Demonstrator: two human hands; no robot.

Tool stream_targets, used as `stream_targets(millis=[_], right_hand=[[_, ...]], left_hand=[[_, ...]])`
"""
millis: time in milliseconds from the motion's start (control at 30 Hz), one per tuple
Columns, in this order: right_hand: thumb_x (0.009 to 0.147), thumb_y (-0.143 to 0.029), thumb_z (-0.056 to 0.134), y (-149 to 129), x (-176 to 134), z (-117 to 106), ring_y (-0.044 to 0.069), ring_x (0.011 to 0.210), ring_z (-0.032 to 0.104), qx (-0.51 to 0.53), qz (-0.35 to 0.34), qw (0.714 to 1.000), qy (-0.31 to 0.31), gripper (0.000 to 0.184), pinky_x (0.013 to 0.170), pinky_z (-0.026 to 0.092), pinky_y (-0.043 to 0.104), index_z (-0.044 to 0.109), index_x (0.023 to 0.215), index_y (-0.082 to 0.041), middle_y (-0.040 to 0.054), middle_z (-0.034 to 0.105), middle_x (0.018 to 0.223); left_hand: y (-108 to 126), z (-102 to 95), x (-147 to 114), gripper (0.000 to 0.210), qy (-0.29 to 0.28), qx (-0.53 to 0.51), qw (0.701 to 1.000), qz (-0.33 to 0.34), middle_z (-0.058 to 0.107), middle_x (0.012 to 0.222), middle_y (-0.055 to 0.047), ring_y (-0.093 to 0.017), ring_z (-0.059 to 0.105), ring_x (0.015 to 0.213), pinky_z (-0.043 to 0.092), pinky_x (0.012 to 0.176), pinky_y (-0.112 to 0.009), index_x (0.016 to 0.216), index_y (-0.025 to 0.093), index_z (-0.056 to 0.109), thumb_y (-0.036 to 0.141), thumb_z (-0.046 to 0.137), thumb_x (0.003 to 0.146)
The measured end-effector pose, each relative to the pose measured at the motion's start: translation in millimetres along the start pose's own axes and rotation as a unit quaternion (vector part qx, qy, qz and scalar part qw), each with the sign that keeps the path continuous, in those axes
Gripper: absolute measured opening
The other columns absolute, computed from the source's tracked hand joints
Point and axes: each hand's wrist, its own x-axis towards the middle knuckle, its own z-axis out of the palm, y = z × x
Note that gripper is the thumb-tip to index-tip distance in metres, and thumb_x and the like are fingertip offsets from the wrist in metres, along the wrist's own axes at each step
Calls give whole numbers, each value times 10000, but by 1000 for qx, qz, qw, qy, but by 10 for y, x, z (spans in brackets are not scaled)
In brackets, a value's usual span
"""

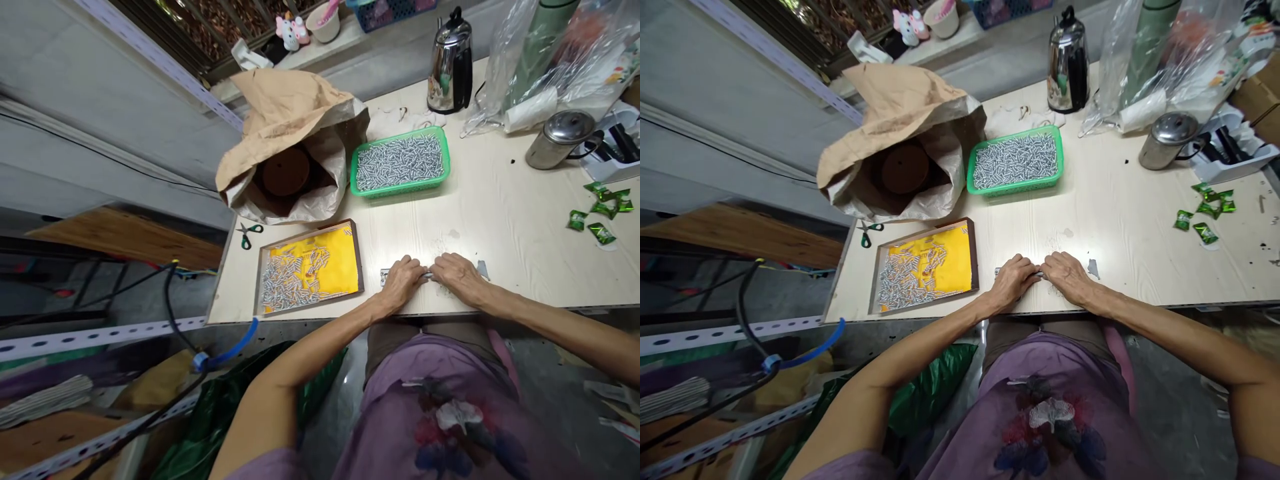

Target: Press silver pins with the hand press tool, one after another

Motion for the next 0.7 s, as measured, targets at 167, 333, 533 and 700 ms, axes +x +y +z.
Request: stream_targets(millis=[167,333,533,700], right_hand=[[857,-420,611,188,-26,-131,266,933,530,67,-5,998,1,422,783,420,359,588,1158,-125,141,622,1040],[928,-318,476,369,54,-75,268,955,531,59,25,998,12,307,803,410,373,619,1134,-142,141,644,1027],[929,-229,449,454,400,-111,265,901,498,-10,71,997,36,253,726,352,372,695,881,-195,114,660,899],[901,-220,541,-24,631,-219,249,948,486,5,-51,998,22,193,724,334,353,709,993,-233,106,639,1042]], left_hand=[[6,118,-165,384,100,-24,994,30,541,1334,-156,-274,491,1236,449,1019,-460,1260,148,513,321,550,920],[201,374,-408,446,136,-57,986,74,438,1458,-188,-280,320,1423,372,1117,-493,1376,159,415,343,436,969],[315,500,-491,493,129,-81,985,84,520,1387,-195,-279,384,1391,299,1145,-549,1393,154,401,398,438,965],[318,450,-457,542,108,-99,986,85,516,1388,-197,-285,370,1398,316,1142,-528,1412,141,392,424,448,953]])
